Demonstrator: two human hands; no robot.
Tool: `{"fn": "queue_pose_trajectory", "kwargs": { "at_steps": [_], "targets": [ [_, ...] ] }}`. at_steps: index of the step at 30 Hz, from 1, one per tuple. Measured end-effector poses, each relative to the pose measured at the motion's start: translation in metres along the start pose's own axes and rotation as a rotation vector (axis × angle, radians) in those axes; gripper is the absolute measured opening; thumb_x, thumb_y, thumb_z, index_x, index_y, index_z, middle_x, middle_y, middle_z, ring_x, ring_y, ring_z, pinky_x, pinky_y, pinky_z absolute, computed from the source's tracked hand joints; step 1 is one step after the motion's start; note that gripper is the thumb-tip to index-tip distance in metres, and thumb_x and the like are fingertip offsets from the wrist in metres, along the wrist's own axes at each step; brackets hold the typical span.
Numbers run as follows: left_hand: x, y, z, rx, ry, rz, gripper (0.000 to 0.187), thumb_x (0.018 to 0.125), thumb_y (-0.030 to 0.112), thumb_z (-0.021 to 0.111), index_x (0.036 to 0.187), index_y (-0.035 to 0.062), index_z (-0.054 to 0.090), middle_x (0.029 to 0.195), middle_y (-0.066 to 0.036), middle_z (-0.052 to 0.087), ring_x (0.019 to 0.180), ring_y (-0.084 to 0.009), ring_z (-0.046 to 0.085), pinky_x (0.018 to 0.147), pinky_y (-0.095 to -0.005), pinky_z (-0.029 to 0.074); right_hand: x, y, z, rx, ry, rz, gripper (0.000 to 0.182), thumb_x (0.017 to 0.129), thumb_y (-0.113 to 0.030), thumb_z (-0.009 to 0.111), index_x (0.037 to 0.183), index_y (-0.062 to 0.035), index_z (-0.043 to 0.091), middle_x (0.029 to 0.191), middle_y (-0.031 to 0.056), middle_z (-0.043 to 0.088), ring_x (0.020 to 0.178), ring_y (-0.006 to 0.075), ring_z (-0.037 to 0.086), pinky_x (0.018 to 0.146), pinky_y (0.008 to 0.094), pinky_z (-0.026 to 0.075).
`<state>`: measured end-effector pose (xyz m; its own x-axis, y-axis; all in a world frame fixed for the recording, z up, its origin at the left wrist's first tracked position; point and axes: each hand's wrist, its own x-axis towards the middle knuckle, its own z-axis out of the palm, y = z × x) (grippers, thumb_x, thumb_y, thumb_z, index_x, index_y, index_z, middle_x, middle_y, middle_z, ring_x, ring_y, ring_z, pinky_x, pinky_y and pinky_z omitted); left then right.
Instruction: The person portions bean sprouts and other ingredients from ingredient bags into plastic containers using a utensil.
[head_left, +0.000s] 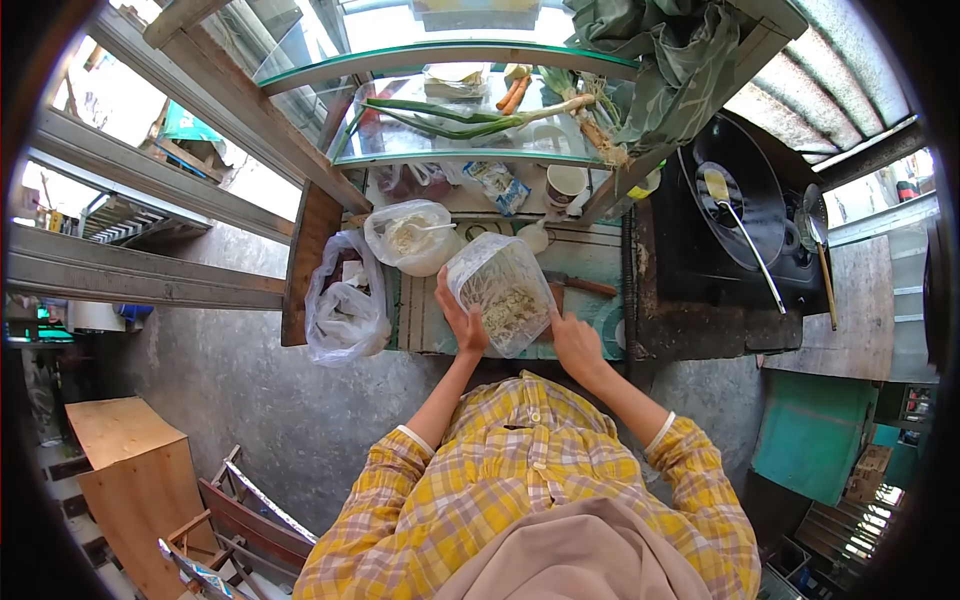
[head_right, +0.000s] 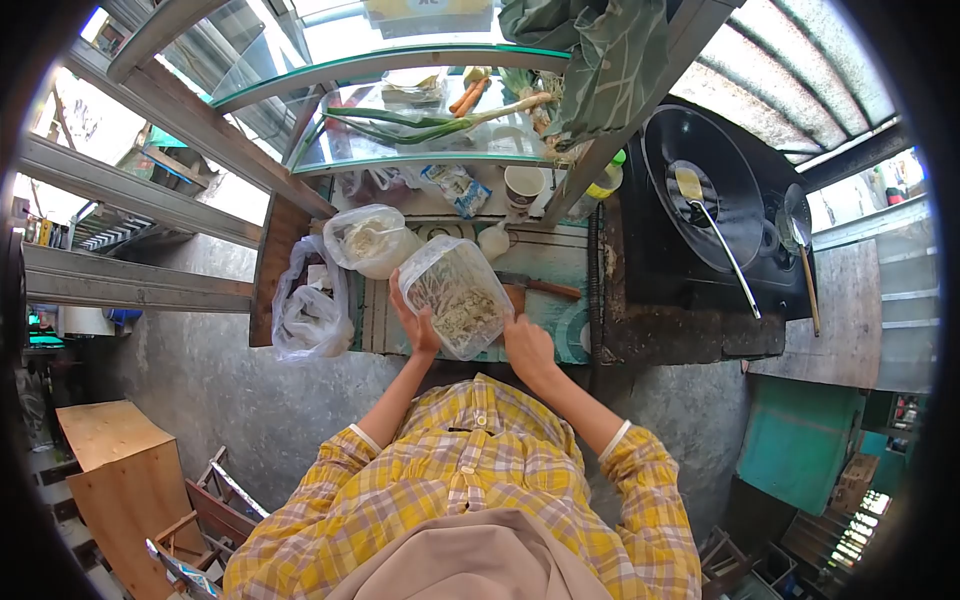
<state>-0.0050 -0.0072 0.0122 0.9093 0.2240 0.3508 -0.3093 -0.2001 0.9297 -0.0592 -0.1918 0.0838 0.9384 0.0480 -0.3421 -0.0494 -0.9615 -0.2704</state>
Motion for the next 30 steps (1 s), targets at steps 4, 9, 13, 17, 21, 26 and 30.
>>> {"fn": "queue_pose_trajectory", "kwargs": {
  "at_steps": [4,9,13,17,21,26,30],
  "targets": [
    [-0.005,0.002,0.003,-0.093,0.024,-0.054,0.076,0.086,0.046,0.046,0.144,0.0029,0.022,0.131,-0.018,0.031,0.123,-0.0331,0.036,0.102,-0.0444,0.028,-0.021,-0.005,0.010,0.126,-0.047,0.002,0.041,0.083,-0.006,0.048,0.123,-0.0057,0.054,0.086,0.0187,0.059,0.079,0.0393,0.061,0.068,0.0470,0.050],
    [-0.006,0.003,0.002,-0.115,0.030,-0.075,0.076,0.085,0.042,0.048,0.144,0.0033,0.020,0.131,-0.018,0.029,0.122,-0.0329,0.037,0.101,-0.0443,0.028,-0.038,-0.026,-0.012,0.221,-0.021,-0.074,0.041,0.083,-0.006,0.048,0.123,-0.0085,0.055,0.087,0.0177,0.059,0.077,0.0386,0.060,0.066,0.0458,0.049],
    [-0.005,0.003,0.001,-0.142,0.023,-0.079,0.076,0.084,0.041,0.049,0.144,0.0034,0.021,0.131,-0.017,0.030,0.121,-0.0323,0.037,0.101,-0.0443,0.029,-0.040,-0.026,-0.002,0.145,-0.062,-0.117,0.043,0.081,-0.005,0.049,0.123,-0.0113,0.056,0.087,0.0179,0.058,0.074,0.0372,0.061,0.064,0.0462,0.049],
    [-0.005,-0.003,-0.002,-0.143,0.009,-0.034,0.076,0.085,0.044,0.048,0.144,0.0031,0.022,0.131,-0.017,0.031,0.122,-0.0318,0.037,0.101,-0.0441,0.030,-0.028,-0.006,-0.006,0.053,-0.055,-0.085,0.044,0.081,-0.004,0.048,0.124,-0.0122,0.056,0.087,0.0178,0.058,0.073,0.0367,0.062,0.063,0.0464,0.049],
    [-0.003,0.008,0.001,-0.124,-0.005,-0.042,0.077,0.086,0.048,0.047,0.143,0.0023,0.024,0.132,-0.018,0.031,0.124,-0.0322,0.036,0.101,-0.0441,0.029,-0.014,0.010,-0.007,0.013,0.018,-0.015,0.044,0.082,-0.003,0.046,0.123,-0.0111,0.056,0.086,0.0184,0.058,0.072,0.0373,0.062,0.064,0.0477,0.049],
    [-0.002,0.009,0.006,-0.036,-0.026,0.001,0.075,0.087,0.047,0.047,0.143,0.0022,0.025,0.132,-0.017,0.032,0.125,-0.0322,0.034,0.103,-0.0440,0.026,-0.010,0.015,0.011,0.330,-0.090,0.015,0.035,0.083,-0.004,0.049,0.115,-0.0047,0.063,0.093,0.0204,0.065,0.084,0.0384,0.063,0.071,0.0427,0.050],
    [-0.001,0.007,0.005,-0.059,0.003,-0.034,0.075,0.086,0.045,0.047,0.144,0.0033,0.023,0.134,-0.017,0.030,0.126,-0.0322,0.033,0.104,-0.0442,0.025,-0.009,0.014,0.042,0.658,-0.123,0.024,0.027,0.084,-0.006,0.053,0.107,-0.0013,0.066,0.098,0.0202,0.067,0.091,0.0351,0.063,0.076,0.0360,0.048]
  ]
}}
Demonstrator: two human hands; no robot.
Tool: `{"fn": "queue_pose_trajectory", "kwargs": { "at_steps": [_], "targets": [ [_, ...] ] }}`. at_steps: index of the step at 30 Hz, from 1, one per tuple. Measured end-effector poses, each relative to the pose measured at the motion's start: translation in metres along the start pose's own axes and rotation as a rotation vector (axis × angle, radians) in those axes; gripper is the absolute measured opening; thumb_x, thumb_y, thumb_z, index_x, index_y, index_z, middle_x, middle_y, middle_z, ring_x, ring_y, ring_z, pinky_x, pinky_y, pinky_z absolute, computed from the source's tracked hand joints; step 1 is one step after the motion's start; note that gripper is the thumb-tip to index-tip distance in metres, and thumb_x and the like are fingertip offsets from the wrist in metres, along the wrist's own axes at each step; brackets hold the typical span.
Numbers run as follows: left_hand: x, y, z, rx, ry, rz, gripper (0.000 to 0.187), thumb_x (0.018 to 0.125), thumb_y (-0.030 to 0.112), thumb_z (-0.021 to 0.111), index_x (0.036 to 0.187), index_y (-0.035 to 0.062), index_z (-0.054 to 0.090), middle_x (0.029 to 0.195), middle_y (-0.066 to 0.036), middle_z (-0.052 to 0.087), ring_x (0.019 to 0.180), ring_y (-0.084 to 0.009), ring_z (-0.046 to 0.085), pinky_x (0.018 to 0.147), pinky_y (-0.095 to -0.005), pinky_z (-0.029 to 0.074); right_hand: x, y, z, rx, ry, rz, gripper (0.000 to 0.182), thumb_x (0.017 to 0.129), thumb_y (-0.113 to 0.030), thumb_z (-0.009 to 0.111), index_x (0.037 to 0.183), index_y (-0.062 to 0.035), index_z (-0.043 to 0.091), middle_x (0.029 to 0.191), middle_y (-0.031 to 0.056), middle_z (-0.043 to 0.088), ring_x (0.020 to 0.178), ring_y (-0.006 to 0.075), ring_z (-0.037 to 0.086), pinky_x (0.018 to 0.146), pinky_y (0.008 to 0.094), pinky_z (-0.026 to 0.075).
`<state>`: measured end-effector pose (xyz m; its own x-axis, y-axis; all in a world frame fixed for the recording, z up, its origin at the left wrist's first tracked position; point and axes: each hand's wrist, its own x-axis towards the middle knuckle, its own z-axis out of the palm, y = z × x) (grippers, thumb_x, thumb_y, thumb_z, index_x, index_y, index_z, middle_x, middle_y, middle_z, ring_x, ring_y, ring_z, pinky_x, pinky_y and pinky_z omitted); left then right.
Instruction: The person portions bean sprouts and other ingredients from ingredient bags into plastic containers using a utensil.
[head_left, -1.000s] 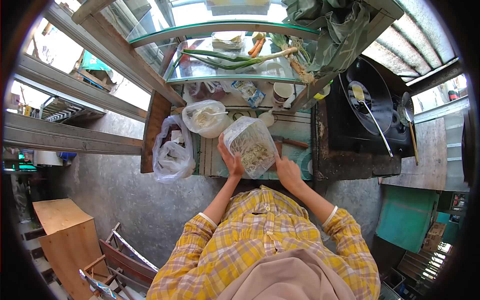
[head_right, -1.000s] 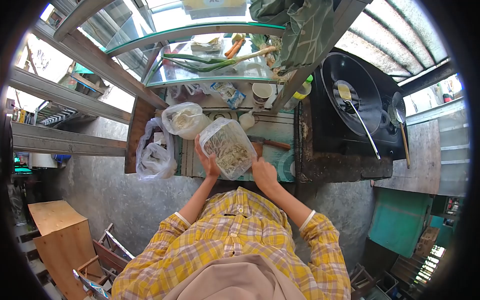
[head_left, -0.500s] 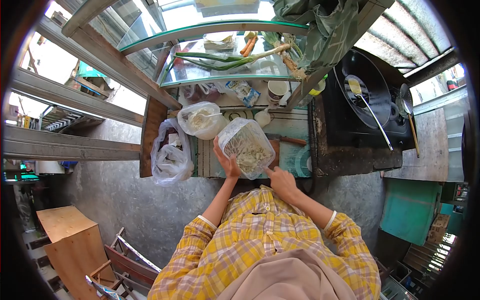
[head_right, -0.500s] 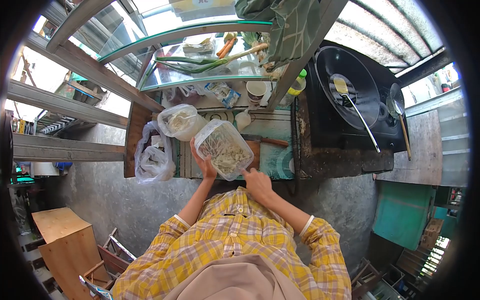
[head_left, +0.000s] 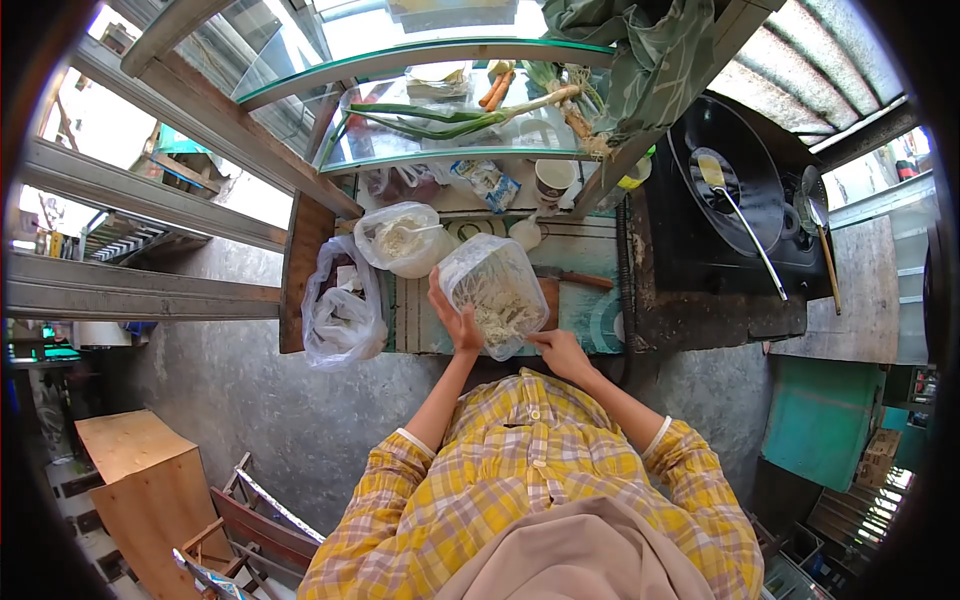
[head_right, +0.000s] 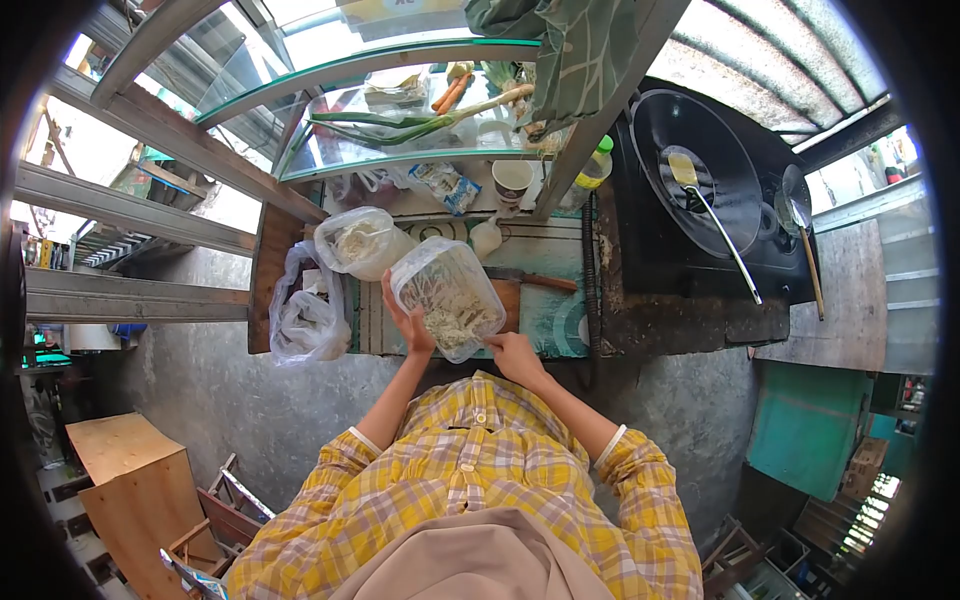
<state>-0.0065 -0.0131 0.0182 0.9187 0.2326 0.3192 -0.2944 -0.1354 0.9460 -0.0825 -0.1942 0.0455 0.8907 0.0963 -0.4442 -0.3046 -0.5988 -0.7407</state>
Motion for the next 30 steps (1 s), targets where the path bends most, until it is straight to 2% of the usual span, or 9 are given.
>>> {"fn": "queue_pose_trajectory", "kwargs": {
  "at_steps": [3,6,9,15,18,21,24,27,30],
  "targets": [
    [0.003,0.002,-0.005,-0.021,0.024,-0.042,0.076,0.085,0.044,0.048,0.145,0.0046,0.021,0.136,-0.017,0.028,0.126,-0.0320,0.032,0.104,-0.0446,0.024,0.003,-0.004,0.000,0.156,-0.080,0.114,0.027,0.085,-0.008,0.053,0.109,-0.0018,0.065,0.098,0.0191,0.067,0.089,0.0317,0.064,0.077,0.0349,0.047],
    [0.004,-0.001,-0.009,-0.030,0.024,-0.056,0.077,0.084,0.041,0.048,0.145,0.0059,0.020,0.136,-0.017,0.027,0.126,-0.0319,0.032,0.104,-0.0447,0.024,0.002,-0.018,-0.016,0.181,-0.107,0.154,0.027,0.084,-0.008,0.053,0.107,-0.0030,0.066,0.101,0.0209,0.066,0.092,0.0375,0.062,0.078,0.0390,0.049],
    [-0.001,-0.016,-0.010,-0.061,0.048,-0.057,0.077,0.082,0.040,0.049,0.146,0.0064,0.020,0.136,-0.017,0.027,0.126,-0.0318,0.033,0.104,-0.0445,0.024,-0.002,-0.025,-0.022,0.055,0.075,-0.057,0.027,0.085,-0.008,0.053,0.108,-0.0065,0.067,0.095,0.0183,0.067,0.086,0.0375,0.062,0.075,0.0390,0.049],
    [-0.001,-0.008,-0.007,-0.091,0.002,-0.072,0.080,0.083,0.046,0.049,0.145,0.0055,0.020,0.133,-0.017,0.029,0.124,-0.0319,0.034,0.103,-0.0441,0.026,-0.009,-0.046,-0.022,-0.430,0.219,-0.313,0.042,0.080,-0.005,0.053,0.118,-0.0183,0.062,0.082,0.0130,0.058,0.065,0.0326,0.062,0.060,0.0416,0.051],
    [0.003,-0.004,-0.007,-0.055,-0.027,-0.039,0.081,0.084,0.049,0.049,0.145,0.0042,0.020,0.131,-0.017,0.030,0.124,-0.0318,0.035,0.102,-0.0442,0.028,-0.009,-0.034,-0.014,-0.638,0.082,-0.392,0.041,0.080,-0.006,0.053,0.117,-0.0189,0.062,0.085,0.0120,0.058,0.060,0.0312,0.059,0.053,0.0405,0.048],
    [0.002,0.000,-0.006,-0.050,-0.015,-0.047,0.081,0.084,0.049,0.049,0.144,0.0028,0.021,0.130,-0.017,0.030,0.124,-0.0318,0.035,0.102,-0.0440,0.027,-0.010,-0.036,-0.037,-0.643,0.092,-0.321,0.035,0.080,-0.006,0.051,0.112,-0.0151,0.063,0.087,0.0157,0.059,0.064,0.0329,0.063,0.056,0.0430,0.051],
    [0.003,0.005,-0.001,-0.047,-0.018,-0.040,0.079,0.084,0.047,0.048,0.144,0.0022,0.022,0.131,-0.017,0.031,0.124,-0.0324,0.034,0.103,-0.0435,0.026,0.001,-0.031,-0.049,-0.721,0.175,-0.199,0.041,0.080,-0.006,0.051,0.119,-0.0171,0.060,0.086,0.0152,0.058,0.062,0.0330,0.060,0.055,0.0421,0.050],
    [0.006,0.007,0.002,0.006,-0.029,-0.016,0.077,0.083,0.043,0.048,0.143,0.0023,0.023,0.132,-0.018,0.031,0.124,-0.0332,0.034,0.104,-0.0433,0.026,0.007,-0.019,-0.041,-0.673,0.111,-0.089,0.036,0.081,-0.006,0.052,0.115,-0.0127,0.063,0.088,0.0171,0.064,0.070,0.0357,0.063,0.060,0.0435,0.051],
    [0.008,0.008,0.005,0.023,-0.016,-0.040,0.076,0.081,0.039,0.049,0.143,0.0025,0.024,0.133,-0.018,0.031,0.125,-0.0336,0.034,0.104,-0.0435,0.025,0.009,-0.008,-0.035,-0.286,0.042,-0.010,0.029,0.083,-0.006,0.053,0.108,-0.0083,0.067,0.090,0.0179,0.067,0.079,0.0373,0.064,0.067,0.0425,0.051]
  ]
}}
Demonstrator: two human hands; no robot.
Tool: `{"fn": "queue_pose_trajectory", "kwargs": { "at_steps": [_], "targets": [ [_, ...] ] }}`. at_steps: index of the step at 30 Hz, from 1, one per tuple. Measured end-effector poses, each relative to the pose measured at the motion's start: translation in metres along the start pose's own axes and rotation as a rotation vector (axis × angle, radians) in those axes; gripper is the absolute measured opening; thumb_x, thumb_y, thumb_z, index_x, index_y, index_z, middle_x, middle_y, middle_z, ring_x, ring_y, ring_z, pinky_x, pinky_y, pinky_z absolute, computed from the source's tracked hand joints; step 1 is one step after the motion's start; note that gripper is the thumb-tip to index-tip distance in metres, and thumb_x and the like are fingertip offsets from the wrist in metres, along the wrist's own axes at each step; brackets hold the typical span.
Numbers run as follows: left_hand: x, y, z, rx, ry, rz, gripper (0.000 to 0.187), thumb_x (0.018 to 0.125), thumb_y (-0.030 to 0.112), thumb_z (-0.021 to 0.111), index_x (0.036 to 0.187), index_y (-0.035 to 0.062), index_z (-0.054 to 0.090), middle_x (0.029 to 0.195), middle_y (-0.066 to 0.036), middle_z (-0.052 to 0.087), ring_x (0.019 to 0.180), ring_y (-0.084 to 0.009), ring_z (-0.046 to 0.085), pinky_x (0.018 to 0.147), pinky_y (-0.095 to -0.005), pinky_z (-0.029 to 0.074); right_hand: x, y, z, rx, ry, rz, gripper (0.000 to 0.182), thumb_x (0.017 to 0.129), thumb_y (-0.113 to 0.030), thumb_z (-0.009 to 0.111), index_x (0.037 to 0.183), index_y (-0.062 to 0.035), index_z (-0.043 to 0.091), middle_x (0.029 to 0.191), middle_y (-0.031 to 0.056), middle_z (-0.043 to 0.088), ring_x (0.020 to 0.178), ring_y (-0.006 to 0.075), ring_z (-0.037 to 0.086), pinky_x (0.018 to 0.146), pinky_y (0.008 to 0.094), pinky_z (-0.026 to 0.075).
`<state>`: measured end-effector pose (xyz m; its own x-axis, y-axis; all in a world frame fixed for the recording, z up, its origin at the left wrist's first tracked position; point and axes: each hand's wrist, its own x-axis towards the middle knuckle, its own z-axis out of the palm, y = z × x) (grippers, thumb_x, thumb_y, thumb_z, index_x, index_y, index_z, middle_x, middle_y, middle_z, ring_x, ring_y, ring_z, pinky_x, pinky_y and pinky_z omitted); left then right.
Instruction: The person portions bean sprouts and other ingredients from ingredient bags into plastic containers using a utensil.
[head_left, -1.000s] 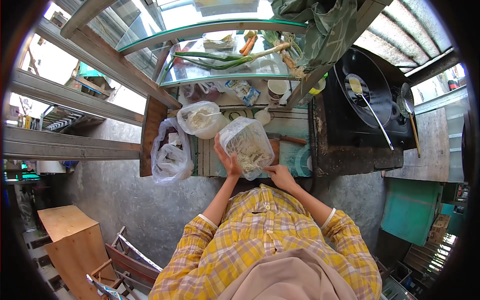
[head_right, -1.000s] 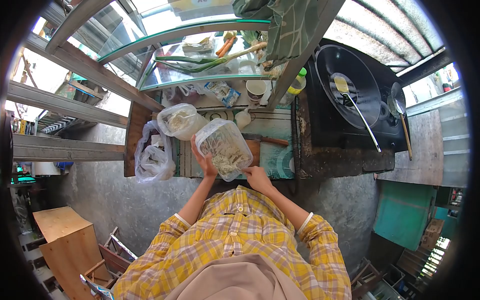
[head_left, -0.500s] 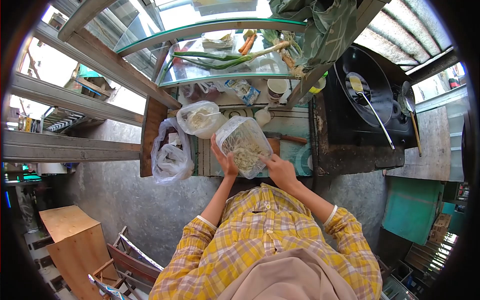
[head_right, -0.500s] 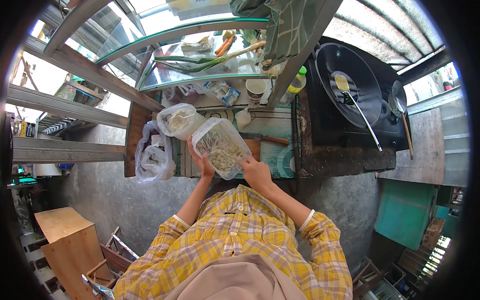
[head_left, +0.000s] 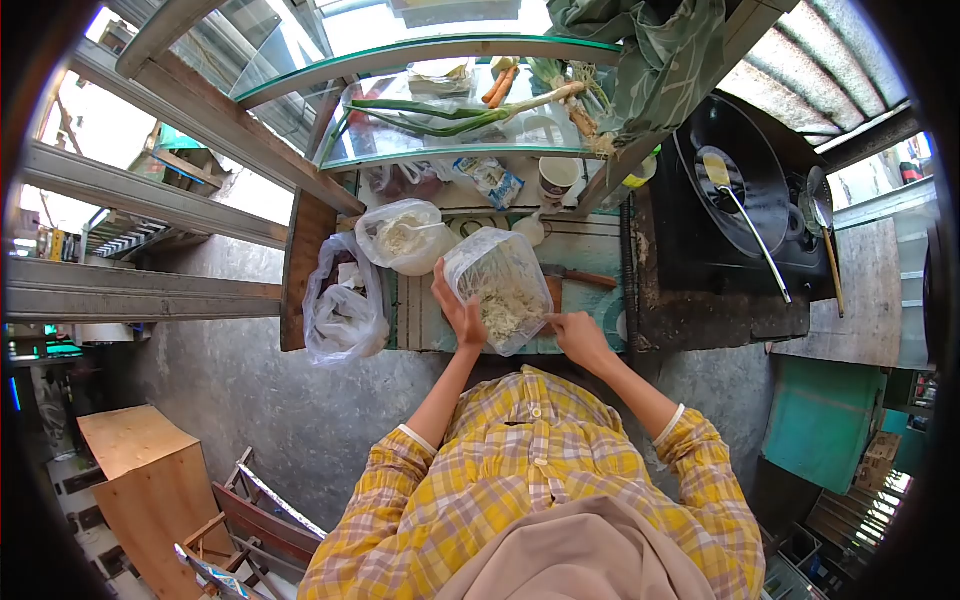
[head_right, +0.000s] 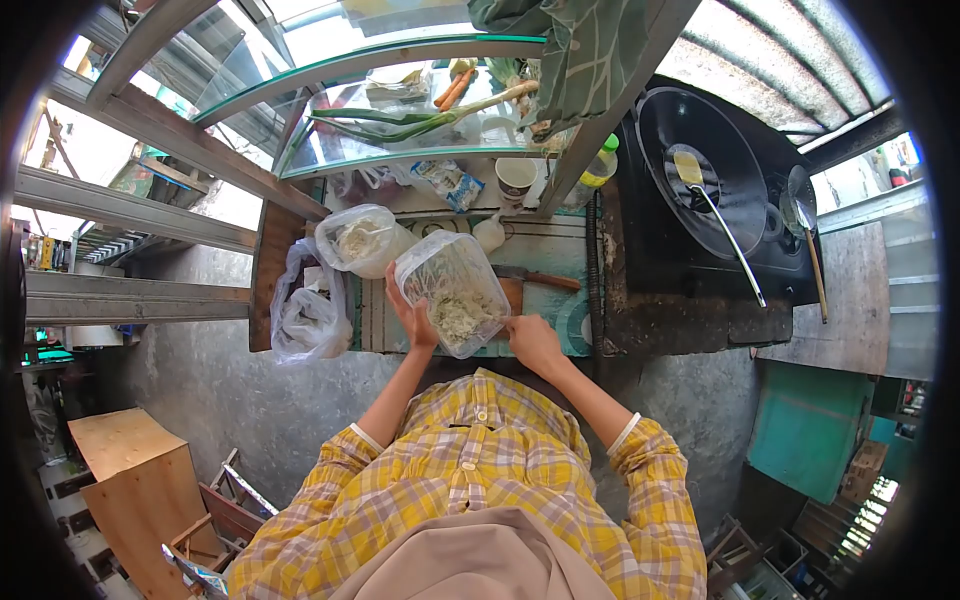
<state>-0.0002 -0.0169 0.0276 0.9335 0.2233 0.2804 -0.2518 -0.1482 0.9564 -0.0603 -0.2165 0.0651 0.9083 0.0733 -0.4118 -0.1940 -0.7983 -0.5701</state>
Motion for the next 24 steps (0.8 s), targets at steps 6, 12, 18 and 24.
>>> {"fn": "queue_pose_trajectory", "kwargs": {
  "at_steps": [6,12,18,24],
  "targets": [
    [0.002,-0.012,-0.002,-0.061,0.055,-0.060,0.075,0.080,0.035,0.049,0.144,0.0046,0.024,0.133,-0.018,0.030,0.124,-0.0336,0.034,0.104,-0.0437,0.024,0.000,-0.005,0.033,0.301,-0.100,0.024,0.025,0.085,-0.009,0.055,0.106,-0.0056,0.068,0.095,0.0176,0.068,0.088,0.0316,0.065,0.076,0.0376,0.048],
    [0.001,-0.018,-0.008,-0.089,0.042,-0.061,0.075,0.079,0.033,0.048,0.144,0.0055,0.023,0.131,-0.017,0.031,0.122,-0.0333,0.035,0.104,-0.0440,0.025,-0.001,-0.004,0.010,0.366,0.019,-0.032,0.025,0.086,-0.010,0.055,0.107,-0.0060,0.067,0.097,0.0168,0.068,0.084,0.0314,0.064,0.073,0.0370,0.048],
    [0.000,-0.018,-0.011,-0.100,0.013,-0.067,0.076,0.079,0.034,0.049,0.144,0.0054,0.023,0.131,-0.018,0.031,0.123,-0.0332,0.035,0.104,-0.0436,0.026,-0.011,-0.034,-0.021,-0.014,0.160,-0.175,0.029,0.085,-0.010,0.055,0.111,-0.0137,0.066,0.083,0.0118,0.061,0.072,0.0347,0.060,0.063,0.0411,0.048],
    [0.003,-0.007,-0.005,-0.103,-0.017,-0.005,0.076,0.080,0.036,0.050,0.143,0.0020,0.024,0.130,-0.018,0.033,0.123,-0.0332,0.035,0.104,-0.0427,0.026,-0.006,-0.022,-0.015,-0.308,0.145,-0.292,0.029,0.081,-0.008,0.052,0.106,-0.0149,0.066,0.090,0.0144,0.061,0.064,0.0340,0.063,0.056,0.0435,0.051]
  ]
}}
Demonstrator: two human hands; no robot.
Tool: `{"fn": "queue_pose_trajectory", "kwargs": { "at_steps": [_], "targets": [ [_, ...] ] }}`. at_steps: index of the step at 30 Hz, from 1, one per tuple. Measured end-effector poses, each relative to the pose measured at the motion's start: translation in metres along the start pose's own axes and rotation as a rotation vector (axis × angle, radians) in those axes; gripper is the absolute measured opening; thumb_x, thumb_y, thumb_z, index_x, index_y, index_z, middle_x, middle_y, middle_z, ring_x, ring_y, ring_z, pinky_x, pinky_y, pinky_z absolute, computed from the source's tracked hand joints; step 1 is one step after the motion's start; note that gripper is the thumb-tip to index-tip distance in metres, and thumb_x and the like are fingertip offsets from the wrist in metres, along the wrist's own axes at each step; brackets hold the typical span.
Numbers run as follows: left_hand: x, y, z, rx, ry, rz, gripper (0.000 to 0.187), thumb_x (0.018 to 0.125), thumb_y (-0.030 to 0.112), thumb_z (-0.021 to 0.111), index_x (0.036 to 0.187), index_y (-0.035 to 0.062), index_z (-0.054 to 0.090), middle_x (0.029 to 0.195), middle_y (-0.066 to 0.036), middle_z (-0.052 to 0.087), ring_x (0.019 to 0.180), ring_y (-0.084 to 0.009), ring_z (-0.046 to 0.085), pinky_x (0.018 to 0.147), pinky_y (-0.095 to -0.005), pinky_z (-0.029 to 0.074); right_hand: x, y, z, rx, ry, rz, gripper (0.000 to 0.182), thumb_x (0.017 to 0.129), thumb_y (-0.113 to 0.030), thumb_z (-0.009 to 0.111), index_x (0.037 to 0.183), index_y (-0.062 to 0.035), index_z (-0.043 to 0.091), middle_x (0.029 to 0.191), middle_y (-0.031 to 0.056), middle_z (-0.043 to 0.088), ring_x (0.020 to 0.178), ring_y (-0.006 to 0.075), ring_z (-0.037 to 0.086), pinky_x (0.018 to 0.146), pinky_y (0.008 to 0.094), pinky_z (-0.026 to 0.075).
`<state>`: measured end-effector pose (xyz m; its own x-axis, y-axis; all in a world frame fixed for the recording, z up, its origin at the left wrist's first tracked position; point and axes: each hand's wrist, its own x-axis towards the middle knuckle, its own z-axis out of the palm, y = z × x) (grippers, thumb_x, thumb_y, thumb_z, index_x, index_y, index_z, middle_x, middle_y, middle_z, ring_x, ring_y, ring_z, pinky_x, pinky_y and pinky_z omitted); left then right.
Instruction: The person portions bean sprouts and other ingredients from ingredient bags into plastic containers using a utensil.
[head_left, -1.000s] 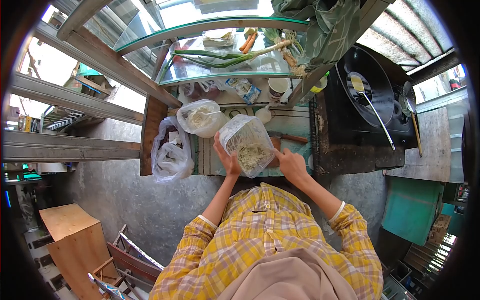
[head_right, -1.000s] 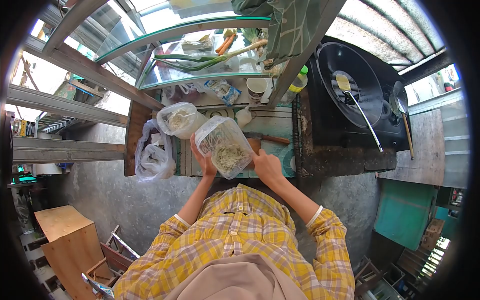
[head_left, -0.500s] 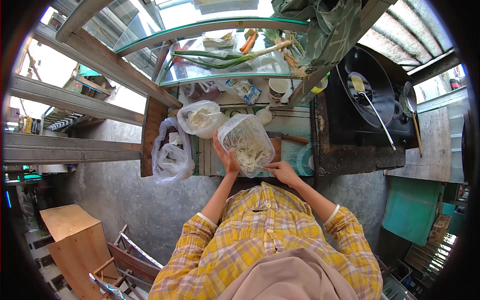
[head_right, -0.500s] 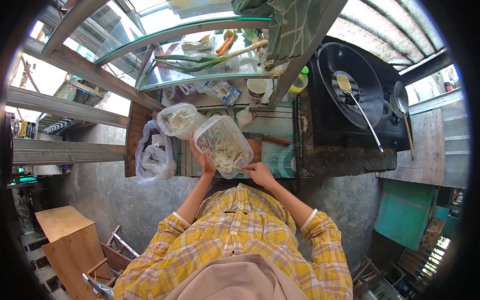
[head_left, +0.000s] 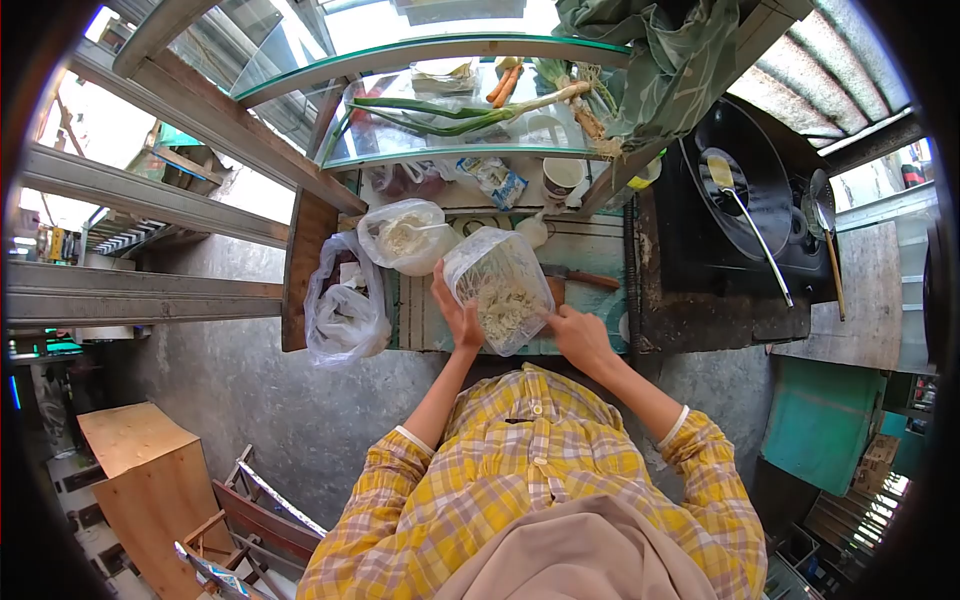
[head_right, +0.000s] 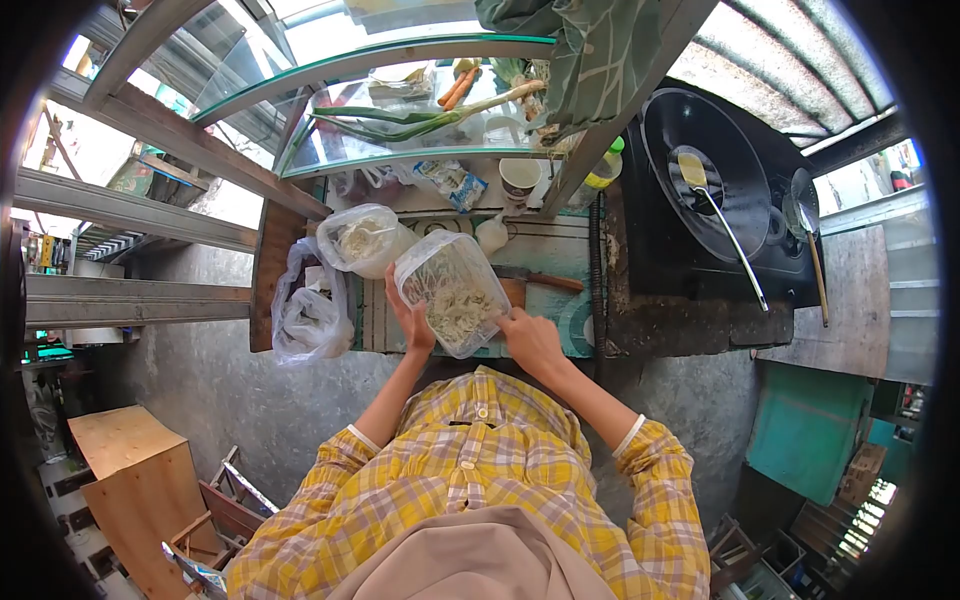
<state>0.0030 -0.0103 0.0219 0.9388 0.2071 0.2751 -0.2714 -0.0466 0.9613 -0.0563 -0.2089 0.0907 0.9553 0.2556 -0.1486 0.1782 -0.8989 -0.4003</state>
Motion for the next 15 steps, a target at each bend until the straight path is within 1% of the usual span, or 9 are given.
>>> {"fn": "queue_pose_trajectory", "kwargs": {
  "at_steps": [3,6,9,12,14,15],
  "targets": [
    [-0.001,0.001,0.000,0.077,-0.040,0.031,0.076,0.081,0.038,0.049,0.142,0.0009,0.024,0.132,-0.018,0.033,0.123,-0.0332,0.035,0.104,-0.0428,0.025,0.005,0.003,-0.009,-0.143,0.024,0.129,0.035,0.080,-0.005,0.051,0.113,-0.0117,0.064,0.083,0.0120,0.059,0.061,0.0341,0.060,0.056,0.0435,0.049],
    [-0.001,0.000,0.003,0.104,-0.069,0.053,0.076,0.082,0.040,0.049,0.142,0.0009,0.025,0.133,-0.019,0.032,0.124,-0.0332,0.034,0.104,-0.0429,0.025,0.004,0.013,0.006,-0.122,-0.088,0.168,0.031,0.081,-0.005,0.051,0.109,-0.0068,0.066,0.086,0.0143,0.064,0.067,0.0353,0.062,0.061,0.0436,0.051],
    [-0.002,0.000,0.006,0.068,-0.046,0.027,0.076,0.083,0.043,0.048,0.142,0.0011,0.026,0.134,-0.019,0.032,0.124,-0.0334,0.034,0.104,-0.0431,0.025,0.001,0.023,0.017,0.301,-0.132,0.260,0.028,0.082,-0.005,0.052,0.104,-0.0061,0.069,0.092,0.0175,0.067,0.077,0.0367,0.064,0.069,0.0420,0.051],
    [-0.004,-0.001,0.009,0.046,-0.014,0.006,0.077,0.083,0.045,0.047,0.142,0.0014,0.025,0.133,-0.019,0.033,0.124,-0.0335,0.034,0.104,-0.0430,0.025,-0.004,0.006,0.035,0.472,-0.175,0.238,0.024,0.083,-0.007,0.054,0.102,-0.0052,0.069,0.095,0.0194,0.067,0.084,0.0350,0.065,0.075,0.0386,0.050],
    [0.000,-0.001,0.003,0.079,-0.012,-0.002,0.078,0.083,0.046,0.048,0.143,0.0018,0.025,0.132,-0.019,0.033,0.124,-0.0335,0.035,0.104,-0.0429,0.025,-0.004,0.002,0.042,0.577,-0.204,0.301,0.024,0.084,-0.008,0.055,0.105,-0.0056,0.068,0.094,0.0188,0.067,0.085,0.0329,0.065,0.076,0.0370,0.049],
    [0.001,-0.002,0.000,0.071,-0.010,-0.012,0.077,0.083,0.044,0.048,0.143,0.0022,0.024,0.132,-0.018,0.033,0.123,-0.0333,0.035,0.104,-0.0428,0.025,-0.003,0.000,0.044,0.630,-0.220,0.329,0.025,0.084,-0.009,0.056,0.106,-0.0058,0.067,0.094,0.0185,0.068,0.085,0.0319,0.065,0.076,0.0362,0.049]
  ]
}}
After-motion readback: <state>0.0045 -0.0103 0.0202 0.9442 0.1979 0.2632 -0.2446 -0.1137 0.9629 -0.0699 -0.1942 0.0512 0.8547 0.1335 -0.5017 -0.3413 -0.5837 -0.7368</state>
